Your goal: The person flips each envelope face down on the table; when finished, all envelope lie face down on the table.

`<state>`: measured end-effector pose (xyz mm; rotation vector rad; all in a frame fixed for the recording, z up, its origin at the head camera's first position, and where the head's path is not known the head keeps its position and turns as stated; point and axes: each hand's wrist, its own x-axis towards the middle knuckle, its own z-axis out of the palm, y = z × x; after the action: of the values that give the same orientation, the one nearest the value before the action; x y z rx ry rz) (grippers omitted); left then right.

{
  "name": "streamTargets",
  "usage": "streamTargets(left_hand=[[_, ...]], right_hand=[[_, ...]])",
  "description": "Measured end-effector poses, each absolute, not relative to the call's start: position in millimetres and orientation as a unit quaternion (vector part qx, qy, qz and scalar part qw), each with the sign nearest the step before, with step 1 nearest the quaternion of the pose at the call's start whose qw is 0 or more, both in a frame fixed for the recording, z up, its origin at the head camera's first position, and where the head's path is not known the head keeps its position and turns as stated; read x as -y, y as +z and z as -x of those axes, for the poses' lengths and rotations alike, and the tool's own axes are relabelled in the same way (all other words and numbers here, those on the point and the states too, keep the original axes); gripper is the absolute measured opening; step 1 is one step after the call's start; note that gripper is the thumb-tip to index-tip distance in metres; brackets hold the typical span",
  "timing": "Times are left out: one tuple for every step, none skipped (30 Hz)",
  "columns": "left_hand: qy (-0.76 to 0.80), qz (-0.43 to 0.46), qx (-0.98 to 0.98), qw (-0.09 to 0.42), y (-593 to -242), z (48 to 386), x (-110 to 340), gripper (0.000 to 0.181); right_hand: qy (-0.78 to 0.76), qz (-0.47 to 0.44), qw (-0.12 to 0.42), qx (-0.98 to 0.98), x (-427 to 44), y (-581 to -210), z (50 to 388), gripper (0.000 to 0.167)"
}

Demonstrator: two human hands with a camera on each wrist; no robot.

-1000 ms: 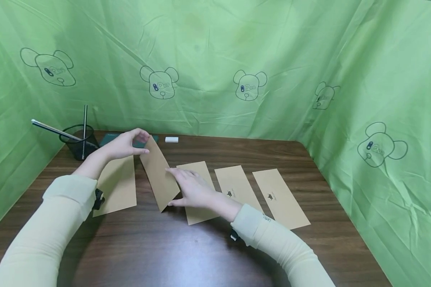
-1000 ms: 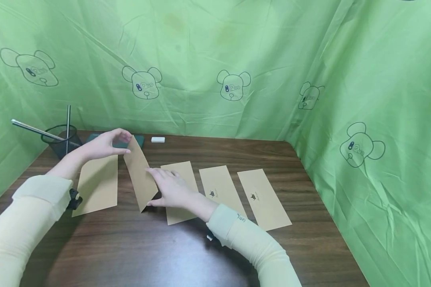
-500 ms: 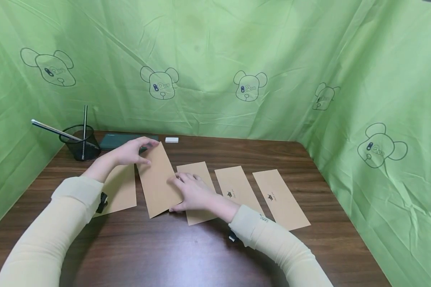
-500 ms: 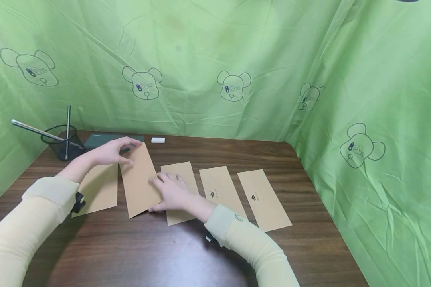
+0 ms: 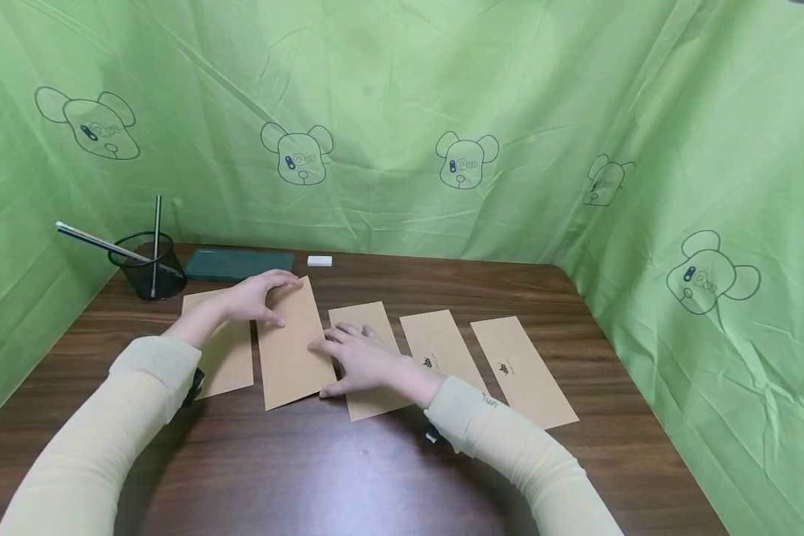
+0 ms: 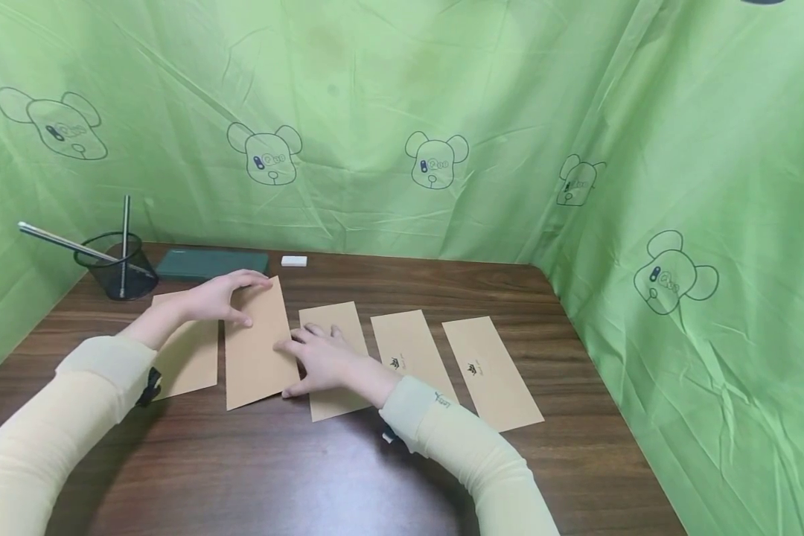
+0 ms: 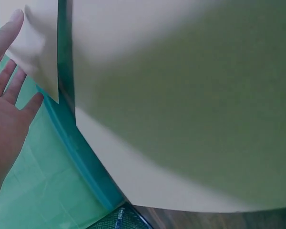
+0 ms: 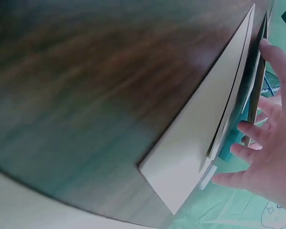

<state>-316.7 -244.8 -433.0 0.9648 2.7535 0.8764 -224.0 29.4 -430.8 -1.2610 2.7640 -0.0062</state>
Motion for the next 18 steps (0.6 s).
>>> streamTargets(left_hand=[[0.287, -0.318, -0.902, 0.048, -435.1, 316.5, 244.5, 0.08], [0.287, -0.318, -0.902, 0.05, -437.0, 316.3, 244.3, 0.08], [0.286, -0.319, -0.902, 0.053, -438.9, 315.9, 244.3, 0.08], [0.287, -0.32, -0.901, 0.057, -440.6, 315.5, 244.2, 0.079], [0.287, -0.32, -0.901, 0.059, -442.2, 315.2, 244.2, 0.079], [0.286, -0.32, -0.901, 0.061, -443.7, 315.0, 244.2, 0.079], [0.284, -0.321, -0.902, 0.061, -445.0, 314.7, 244.2, 0.078], [0.284, -0.32, -0.902, 0.062, -445.8, 314.4, 244.1, 0.078], [0.284, -0.321, -0.902, 0.06, -446.7, 314.4, 244.0, 0.077], [0.283, -0.32, -0.902, 0.059, -447.5, 314.7, 243.9, 0.076], [0.282, -0.32, -0.903, 0.058, -448.0, 315.1, 243.9, 0.076], [0.28, -0.32, -0.903, 0.059, -448.4, 315.4, 243.8, 0.075], [0.279, -0.318, -0.904, 0.062, -449.0, 316.0, 243.9, 0.074], [0.279, -0.318, -0.904, 0.064, -449.5, 316.6, 244.0, 0.073], [0.277, -0.317, -0.905, 0.067, -450.4, 317.4, 244.3, 0.073], [0.276, -0.314, -0.905, 0.072, -451.2, 318.1, 244.3, 0.072], [0.276, -0.313, -0.905, 0.076, -451.9, 318.5, 244.5, 0.072], [0.276, -0.312, -0.906, 0.079, -452.9, 319.0, 244.6, 0.072]], right_hand=[[-0.001, 0.416, 0.056, -0.908, -28.6, -431.2, 224.2, 0.083], [0.0, 0.417, 0.062, -0.907, -27.9, -431.9, 224.5, 0.083], [0.001, 0.417, 0.066, -0.906, -27.3, -432.7, 224.9, 0.082], [0.003, 0.416, 0.07, -0.906, -26.7, -433.4, 225.2, 0.082], [0.005, 0.415, 0.074, -0.907, -26.3, -434.2, 225.7, 0.082], [0.007, 0.414, 0.077, -0.907, -26.0, -434.8, 226.1, 0.082], [0.009, 0.412, 0.081, -0.908, -25.8, -435.5, 226.6, 0.082], [0.011, 0.411, 0.083, -0.908, -25.7, -436.2, 227.3, 0.082], [0.012, 0.409, 0.085, -0.908, -25.6, -436.7, 228.0, 0.082], [0.012, 0.408, 0.086, -0.909, -25.5, -437.1, 228.8, 0.082], [0.013, 0.407, 0.088, -0.909, -25.6, -437.4, 229.5, 0.083], [0.014, 0.406, 0.089, -0.909, -25.6, -437.6, 230.2, 0.083], [0.014, 0.407, 0.089, -0.909, -25.7, -437.8, 230.8, 0.083], [0.014, 0.408, 0.088, -0.909, -26.0, -438.0, 231.4, 0.082], [0.013, 0.409, 0.088, -0.908, -26.3, -438.4, 231.8, 0.082], [0.014, 0.411, 0.088, -0.907, -26.6, -438.6, 231.9, 0.082], [0.015, 0.412, 0.087, -0.907, -27.2, -439.3, 231.9, 0.083], [0.016, 0.413, 0.086, -0.907, -27.8, -439.9, 231.8, 0.083]])
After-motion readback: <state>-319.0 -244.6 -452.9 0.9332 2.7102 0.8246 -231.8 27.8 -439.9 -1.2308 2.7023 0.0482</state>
